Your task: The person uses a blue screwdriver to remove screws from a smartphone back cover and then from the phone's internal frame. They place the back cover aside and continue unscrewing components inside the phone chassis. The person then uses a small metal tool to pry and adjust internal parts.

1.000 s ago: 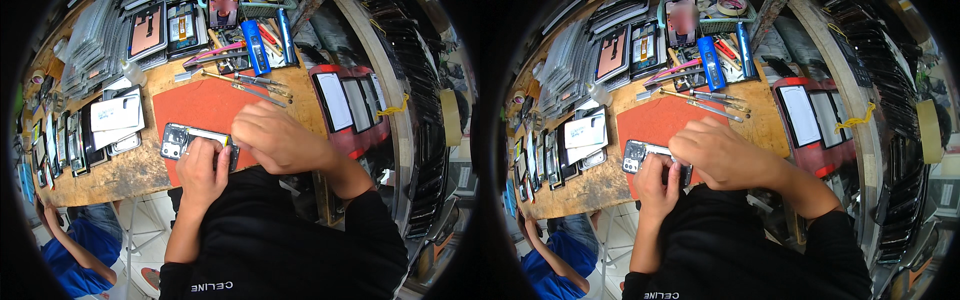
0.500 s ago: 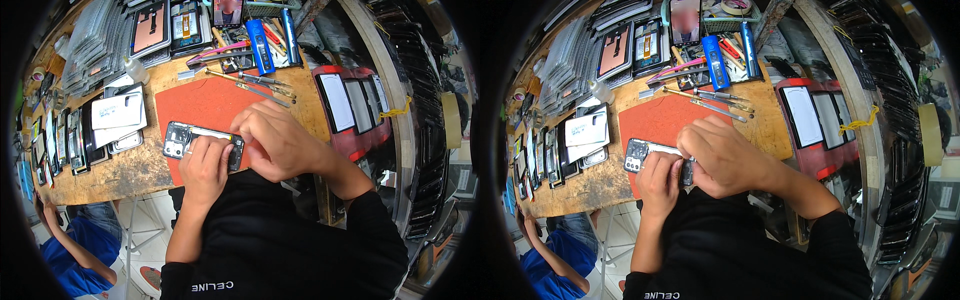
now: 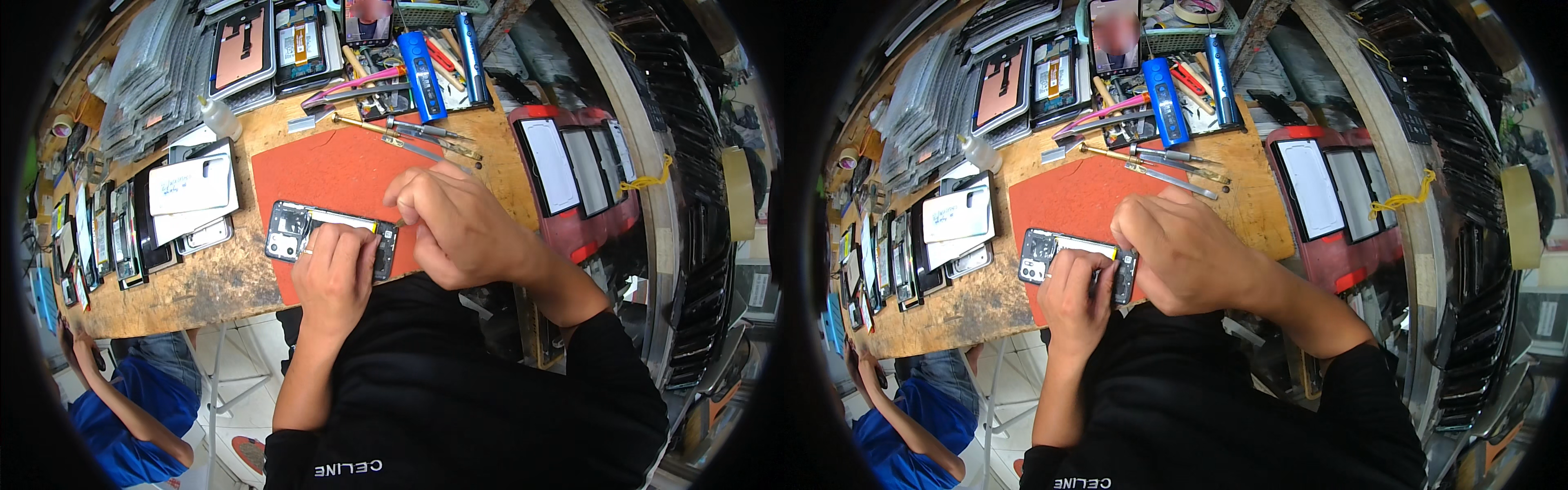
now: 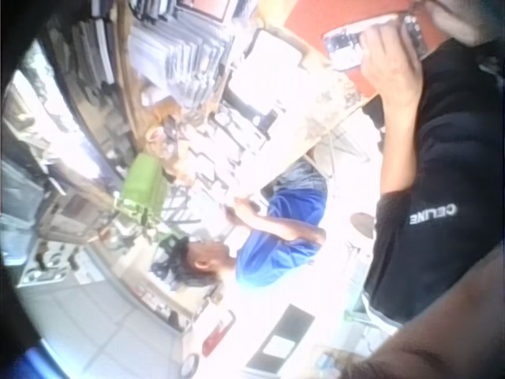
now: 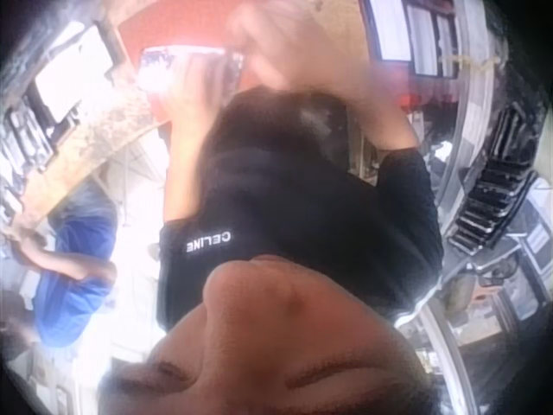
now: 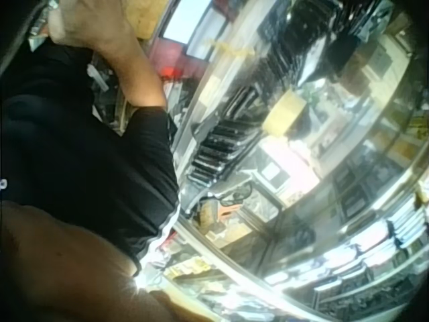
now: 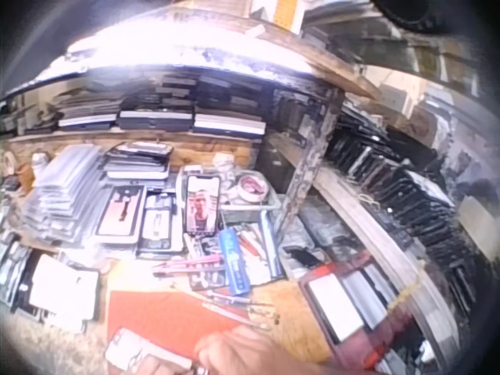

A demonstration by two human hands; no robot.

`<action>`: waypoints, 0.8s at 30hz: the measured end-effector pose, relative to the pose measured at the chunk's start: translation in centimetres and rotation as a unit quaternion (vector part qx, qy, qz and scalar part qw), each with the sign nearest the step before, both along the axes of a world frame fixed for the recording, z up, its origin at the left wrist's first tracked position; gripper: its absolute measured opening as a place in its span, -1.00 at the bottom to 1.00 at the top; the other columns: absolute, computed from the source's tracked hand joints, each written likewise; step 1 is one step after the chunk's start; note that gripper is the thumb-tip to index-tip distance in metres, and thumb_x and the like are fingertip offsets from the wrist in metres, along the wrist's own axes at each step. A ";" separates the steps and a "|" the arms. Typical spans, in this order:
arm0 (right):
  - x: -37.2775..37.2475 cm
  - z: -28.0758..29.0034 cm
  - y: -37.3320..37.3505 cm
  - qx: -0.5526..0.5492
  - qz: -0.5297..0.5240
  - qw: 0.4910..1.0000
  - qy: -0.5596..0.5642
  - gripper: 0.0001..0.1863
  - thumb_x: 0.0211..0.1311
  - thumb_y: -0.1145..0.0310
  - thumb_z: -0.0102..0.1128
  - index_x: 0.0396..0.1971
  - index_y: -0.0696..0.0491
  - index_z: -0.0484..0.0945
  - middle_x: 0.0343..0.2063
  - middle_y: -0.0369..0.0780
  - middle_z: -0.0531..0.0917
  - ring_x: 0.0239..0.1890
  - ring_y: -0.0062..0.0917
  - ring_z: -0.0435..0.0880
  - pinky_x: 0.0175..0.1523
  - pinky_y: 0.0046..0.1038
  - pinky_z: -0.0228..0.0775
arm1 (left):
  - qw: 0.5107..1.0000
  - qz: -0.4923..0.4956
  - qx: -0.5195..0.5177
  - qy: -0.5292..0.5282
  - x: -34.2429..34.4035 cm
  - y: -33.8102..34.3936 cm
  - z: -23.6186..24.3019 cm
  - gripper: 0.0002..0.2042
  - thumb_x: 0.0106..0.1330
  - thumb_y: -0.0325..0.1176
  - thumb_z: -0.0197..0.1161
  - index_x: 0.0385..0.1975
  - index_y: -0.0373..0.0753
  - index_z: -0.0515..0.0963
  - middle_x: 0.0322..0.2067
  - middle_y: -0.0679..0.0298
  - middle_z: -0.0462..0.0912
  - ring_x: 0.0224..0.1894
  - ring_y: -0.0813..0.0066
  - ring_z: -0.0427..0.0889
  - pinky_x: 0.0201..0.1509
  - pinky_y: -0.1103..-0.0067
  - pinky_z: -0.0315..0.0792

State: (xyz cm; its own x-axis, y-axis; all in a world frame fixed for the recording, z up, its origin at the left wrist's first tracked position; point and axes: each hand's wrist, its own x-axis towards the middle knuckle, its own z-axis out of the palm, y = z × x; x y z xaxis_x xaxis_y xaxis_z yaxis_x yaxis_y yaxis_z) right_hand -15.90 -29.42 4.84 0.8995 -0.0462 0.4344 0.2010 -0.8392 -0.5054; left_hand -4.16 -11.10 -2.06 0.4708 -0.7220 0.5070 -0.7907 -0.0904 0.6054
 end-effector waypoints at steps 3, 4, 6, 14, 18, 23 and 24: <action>0.1 -1.0 0.1 0.010 -0.020 1.000 -0.017 -0.72 0.07 0.60 0.23 -0.20 0.14 0.41 -0.36 -0.14 0.60 -0.30 -0.13 0.69 -0.14 -0.14 0.41 | 1.000 -0.003 -0.005 -0.007 0.1 -0.2 0.1 -0.84 0.21 -0.57 0.54 -0.29 -0.28 0.68 -0.37 0.18 0.65 -0.34 0.16 0.67 -0.30 0.33 0.49; 0.1 -0.9 0.1 0.013 -0.016 1.000 -0.014 -0.72 0.08 0.60 0.23 -0.20 0.14 0.40 -0.37 -0.14 0.60 -0.30 -0.11 0.69 -0.17 -0.14 0.42 | 1.000 -0.005 -0.009 -0.010 0.1 -0.2 0.2 -0.85 0.21 -0.57 0.55 -0.30 -0.28 0.69 -0.37 0.19 0.65 -0.34 0.16 0.67 -0.30 0.33 0.49; 0.1 -0.5 0.0 0.017 -0.007 1.000 -0.006 -0.72 0.10 0.59 0.24 -0.19 0.14 0.39 -0.40 -0.14 0.60 -0.32 -0.09 0.70 -0.21 -0.12 0.43 | 1.000 -0.006 -0.007 -0.016 0.1 -0.2 0.3 -0.85 0.20 -0.56 0.56 -0.28 -0.27 0.73 -0.38 0.20 0.66 -0.34 0.18 0.66 -0.31 0.34 0.49; -0.2 -0.2 0.7 0.120 0.002 0.993 -0.003 -0.72 0.22 0.61 0.31 -0.18 0.14 0.37 -0.41 -0.11 0.60 -0.38 -0.07 0.70 -0.29 -0.16 0.51 | 1.000 -0.009 0.000 -0.014 0.0 0.0 0.2 -0.83 0.19 -0.55 0.57 -0.23 -0.25 0.79 -0.39 0.23 0.66 -0.33 0.24 0.67 -0.30 0.36 0.50; 0.0 -0.8 0.9 0.102 -0.016 0.994 -0.036 -0.71 0.24 0.64 0.32 -0.19 0.14 0.37 -0.42 -0.11 0.60 -0.37 -0.08 0.72 -0.29 -0.18 0.52 | 1.000 -0.008 -0.006 0.005 0.1 -0.1 0.3 -0.85 0.19 -0.55 0.57 -0.28 -0.26 0.75 -0.39 0.22 0.65 -0.33 0.21 0.67 -0.27 0.34 0.51; -0.5 -1.5 -0.5 0.021 -0.071 0.997 0.004 -0.76 0.30 0.62 0.29 -0.19 0.14 0.38 -0.39 -0.06 0.63 -0.29 -0.01 0.72 -0.23 -0.10 0.54 | 0.999 -0.006 0.026 0.031 0.2 -0.5 0.7 -0.87 0.25 -0.51 0.53 -0.31 -0.25 0.69 -0.34 0.18 0.65 -0.30 0.12 0.69 -0.24 0.31 0.53; -0.6 -1.5 -0.6 0.017 -0.076 0.997 0.024 -0.77 0.31 0.61 0.29 -0.19 0.13 0.38 -0.38 -0.05 0.63 -0.28 0.00 0.72 -0.22 -0.09 0.54 | 0.999 -0.010 0.048 0.016 0.2 -0.7 1.2 -0.88 0.27 -0.49 0.52 -0.30 -0.24 0.68 -0.33 0.18 0.64 -0.28 0.10 0.70 -0.23 0.30 0.54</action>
State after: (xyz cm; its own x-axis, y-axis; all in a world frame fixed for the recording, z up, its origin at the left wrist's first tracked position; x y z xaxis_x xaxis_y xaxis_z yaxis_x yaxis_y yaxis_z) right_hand -16.46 -30.03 3.33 0.9003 -0.1976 0.3878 0.0484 -0.8401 -0.5403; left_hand -3.99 -11.75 -0.83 0.4715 -0.7757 0.4194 -0.7729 -0.1345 0.6201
